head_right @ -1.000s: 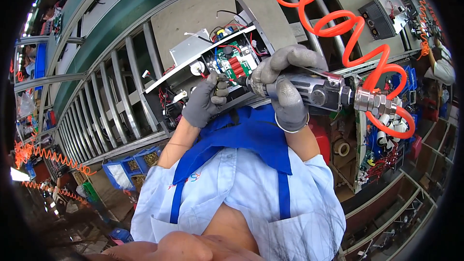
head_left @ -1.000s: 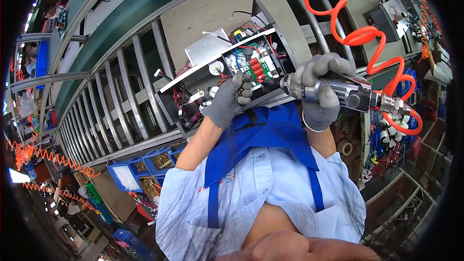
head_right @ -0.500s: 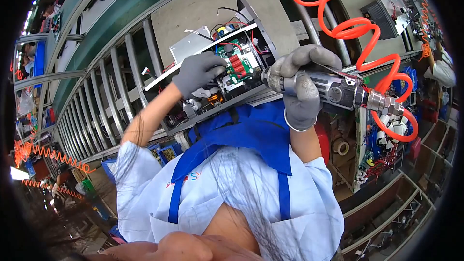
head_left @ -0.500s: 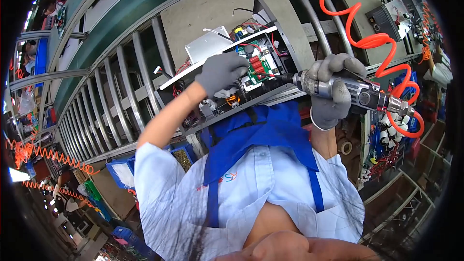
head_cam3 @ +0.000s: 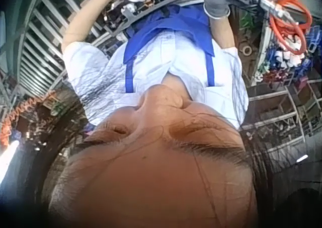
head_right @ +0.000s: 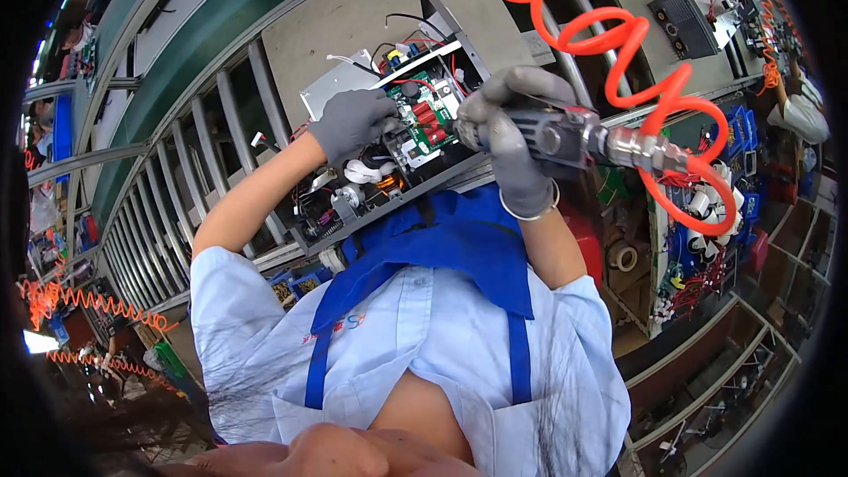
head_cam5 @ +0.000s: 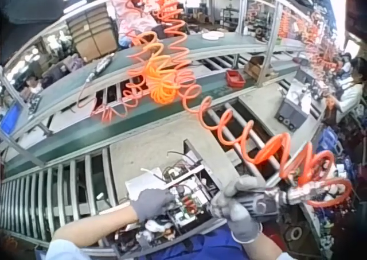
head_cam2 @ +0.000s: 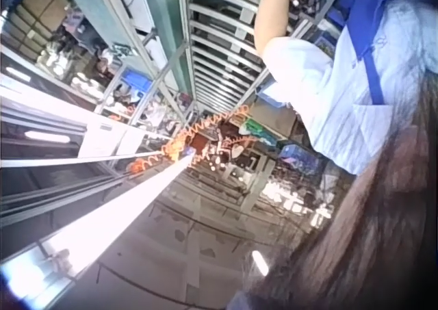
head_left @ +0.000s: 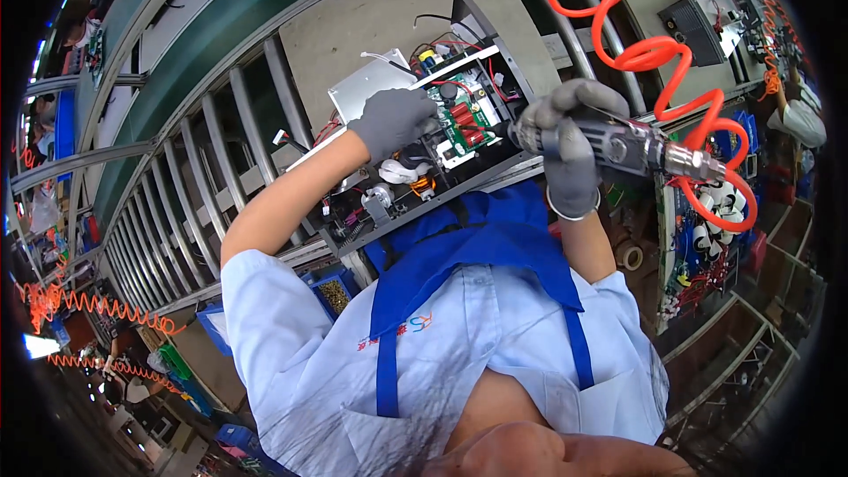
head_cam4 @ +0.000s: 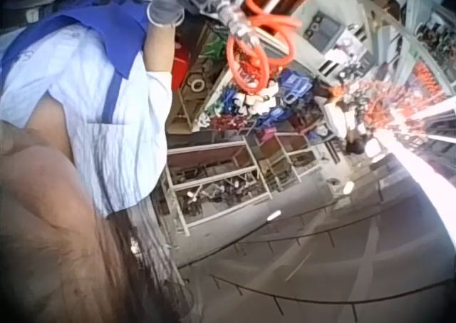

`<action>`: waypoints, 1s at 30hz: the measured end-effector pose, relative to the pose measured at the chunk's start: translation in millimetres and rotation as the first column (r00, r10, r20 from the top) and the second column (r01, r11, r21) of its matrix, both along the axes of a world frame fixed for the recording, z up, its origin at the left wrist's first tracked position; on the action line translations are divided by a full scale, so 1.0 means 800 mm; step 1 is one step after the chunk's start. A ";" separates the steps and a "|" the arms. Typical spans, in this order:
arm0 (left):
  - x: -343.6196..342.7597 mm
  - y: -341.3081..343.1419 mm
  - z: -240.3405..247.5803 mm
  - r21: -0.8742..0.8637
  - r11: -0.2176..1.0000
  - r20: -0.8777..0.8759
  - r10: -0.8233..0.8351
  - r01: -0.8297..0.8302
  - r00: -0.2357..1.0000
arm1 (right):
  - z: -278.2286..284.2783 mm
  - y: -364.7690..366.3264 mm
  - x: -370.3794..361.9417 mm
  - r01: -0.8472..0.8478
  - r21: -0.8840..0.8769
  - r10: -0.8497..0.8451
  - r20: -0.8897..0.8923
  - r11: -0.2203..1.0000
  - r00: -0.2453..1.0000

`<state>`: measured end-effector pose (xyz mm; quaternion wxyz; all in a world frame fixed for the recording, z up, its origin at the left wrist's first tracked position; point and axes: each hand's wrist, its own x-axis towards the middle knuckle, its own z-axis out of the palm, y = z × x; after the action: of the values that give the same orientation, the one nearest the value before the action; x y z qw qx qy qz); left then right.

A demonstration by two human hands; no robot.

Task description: The person assembles an electronic component by connecting wires to a circuit board and securing it into an electronic housing with screws using a power screwdriver.

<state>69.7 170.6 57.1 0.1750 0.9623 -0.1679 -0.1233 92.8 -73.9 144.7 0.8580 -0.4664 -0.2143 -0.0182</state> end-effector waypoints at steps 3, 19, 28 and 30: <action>0.003 -0.005 -0.005 0.038 0.999 -0.002 0.014 -0.014 1.000 | -0.010 0.011 0.006 -0.050 -0.069 0.052 0.018 0.996 0.998; 0.022 -0.006 0.008 0.189 0.978 -0.117 -0.068 0.089 0.991 | -0.002 0.052 0.020 -0.065 -0.544 0.243 0.261 0.836 0.934; -0.004 -0.024 0.013 0.044 0.974 0.091 0.216 -0.221 0.972 | -0.005 0.082 0.020 -0.075 -0.593 0.293 0.280 0.802 0.914; -0.005 -0.026 0.013 0.046 0.970 0.076 0.236 -0.239 0.969 | -0.014 0.088 0.020 -0.092 -0.571 0.285 0.257 0.816 0.923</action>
<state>65.8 150.2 67.3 0.1561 0.9836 -0.0541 -0.0721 109.1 -3.6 133.6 0.6372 -0.6585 -0.3971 0.0522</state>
